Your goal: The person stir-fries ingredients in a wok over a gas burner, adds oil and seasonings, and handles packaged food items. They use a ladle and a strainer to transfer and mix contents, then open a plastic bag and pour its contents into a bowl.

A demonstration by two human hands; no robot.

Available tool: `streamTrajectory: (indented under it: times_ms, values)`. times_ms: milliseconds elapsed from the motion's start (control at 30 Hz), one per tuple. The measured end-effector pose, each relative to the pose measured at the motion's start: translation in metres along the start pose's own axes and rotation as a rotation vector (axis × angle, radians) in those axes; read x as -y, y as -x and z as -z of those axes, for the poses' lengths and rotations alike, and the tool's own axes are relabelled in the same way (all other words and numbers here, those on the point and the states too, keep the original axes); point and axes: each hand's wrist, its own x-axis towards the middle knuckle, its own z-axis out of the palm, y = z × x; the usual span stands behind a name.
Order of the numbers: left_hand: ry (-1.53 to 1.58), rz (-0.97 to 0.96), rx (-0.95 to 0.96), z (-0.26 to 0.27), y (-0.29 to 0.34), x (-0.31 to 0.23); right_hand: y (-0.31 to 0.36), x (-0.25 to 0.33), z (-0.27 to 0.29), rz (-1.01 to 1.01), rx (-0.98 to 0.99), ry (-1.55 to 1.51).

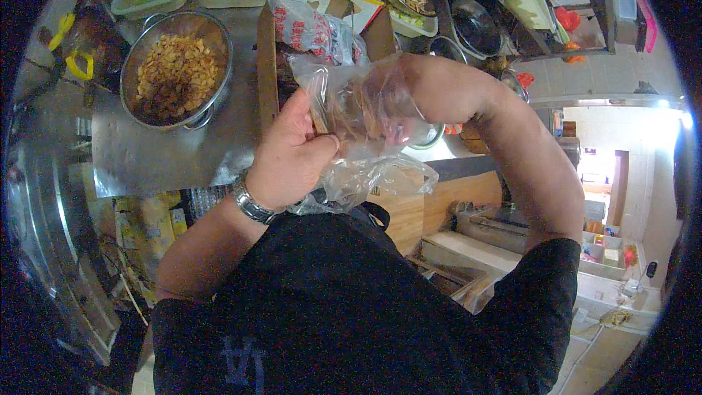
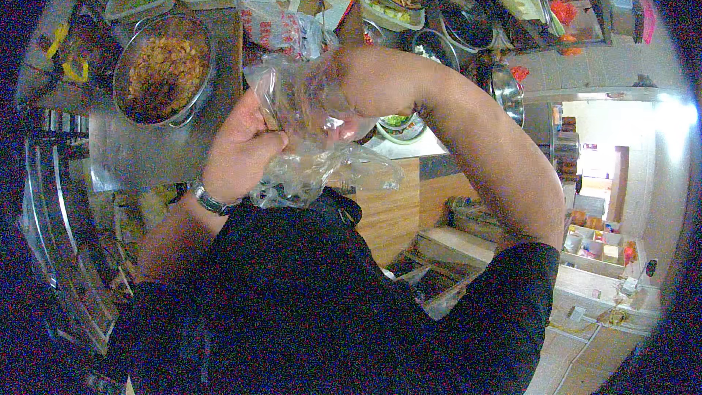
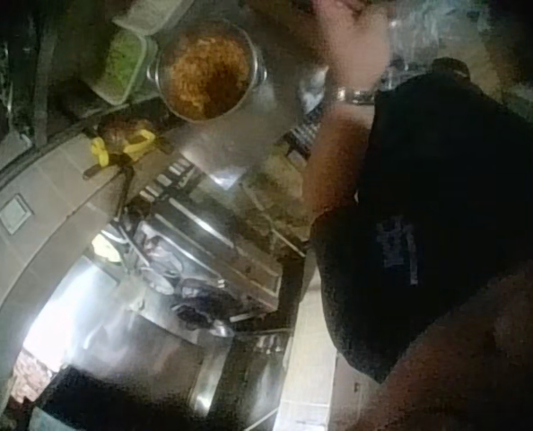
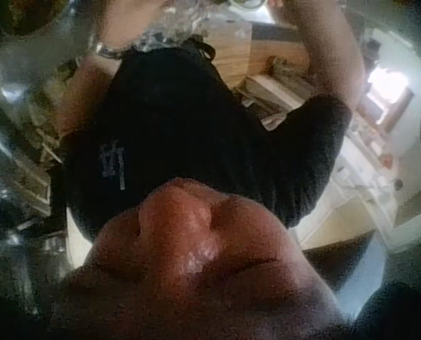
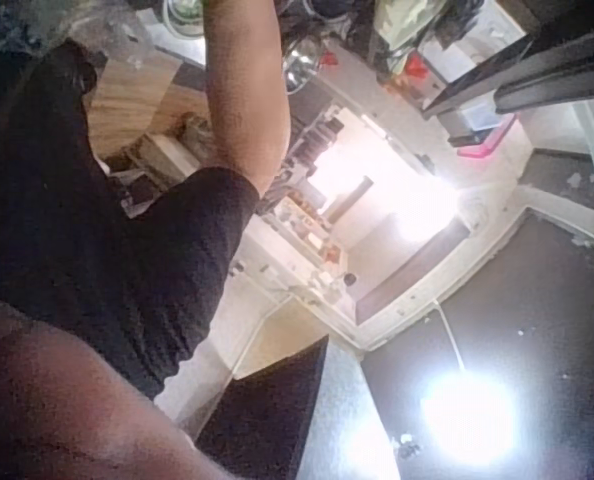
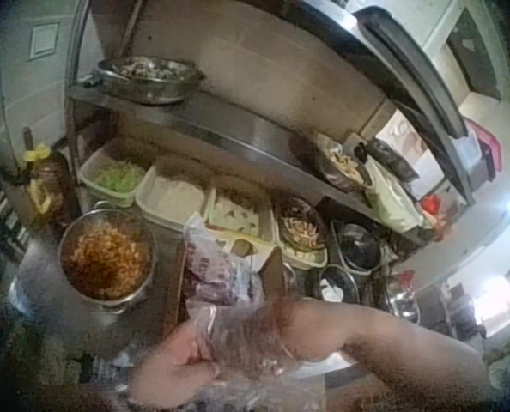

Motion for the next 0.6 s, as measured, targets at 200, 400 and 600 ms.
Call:
streamTrajectory:
  times_ms: [200, 400, 600]
  values:
    - [0.219, -0.037, -0.085, 0.000, 0.000, 0.006, -0.007, 0.012, -0.012, -0.226, -0.053, -0.220]
    - [0.573, 0.028, -0.103, -0.007, -0.001, 0.016, -0.004, 0.008, -0.034, 0.004, -0.261, 0.088]
    - [0.713, 0.042, -0.083, -0.008, -0.004, 0.026, -0.005, 0.000, -0.033, 0.071, -0.172, 0.103]
